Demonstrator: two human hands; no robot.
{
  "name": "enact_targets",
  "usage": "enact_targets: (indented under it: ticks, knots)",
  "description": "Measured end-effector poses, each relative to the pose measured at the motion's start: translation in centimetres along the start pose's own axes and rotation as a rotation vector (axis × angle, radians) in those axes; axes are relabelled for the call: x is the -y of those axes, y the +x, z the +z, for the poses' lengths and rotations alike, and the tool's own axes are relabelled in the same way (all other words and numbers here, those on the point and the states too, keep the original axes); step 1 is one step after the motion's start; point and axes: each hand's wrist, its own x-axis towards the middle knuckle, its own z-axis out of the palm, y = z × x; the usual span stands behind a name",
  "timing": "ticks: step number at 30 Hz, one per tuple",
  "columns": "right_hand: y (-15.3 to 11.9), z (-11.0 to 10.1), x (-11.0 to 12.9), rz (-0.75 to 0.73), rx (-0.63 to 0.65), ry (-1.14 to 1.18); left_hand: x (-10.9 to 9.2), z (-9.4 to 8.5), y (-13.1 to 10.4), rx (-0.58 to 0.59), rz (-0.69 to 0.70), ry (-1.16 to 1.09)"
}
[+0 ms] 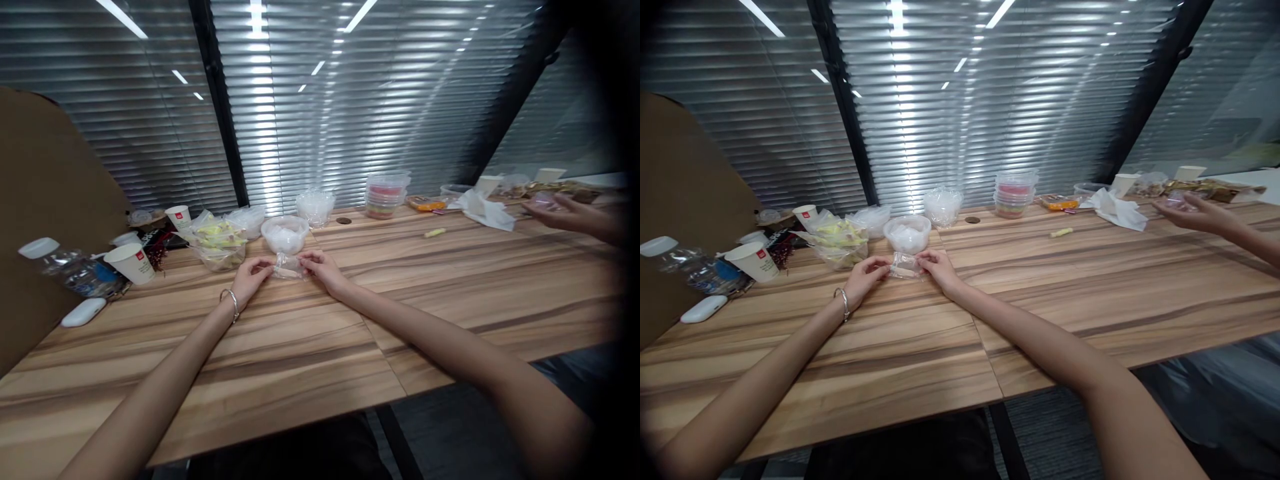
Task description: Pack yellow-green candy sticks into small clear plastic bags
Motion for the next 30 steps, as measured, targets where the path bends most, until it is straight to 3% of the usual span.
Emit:
enact_targets:
  ticks: [9, 16, 20, 25, 30]
  knots:
    - [0.06, 0.11, 0.03, -0.002, -0.023, -0.018, 0.41, -0.21, 0.31, -0.042, 0.01, -0.148]
    - [-0.47, 0.6, 0.26, -0.063, 0.057, -0.163, 0.18, -0.34, 0.23, -0.078, 0.002, -0.2]
    - [-0.37, 0.54, -0.24, -0.074, 0.064, -0.212, -0.03, -0.25, -0.01, -0.036, 0.031, -0.173]
    - [-0.04, 0.1, -0.51, -0.111, -0.006, -0.132, 0.25, -0.13, -0.02, 0.067, 0.019, -0.056]
    - [-0.14, -0.05, -0.09, -0.096, 0.014, -0.064, 0.38, -0.12, -0.1, 0.158, 0.05, 0.029]
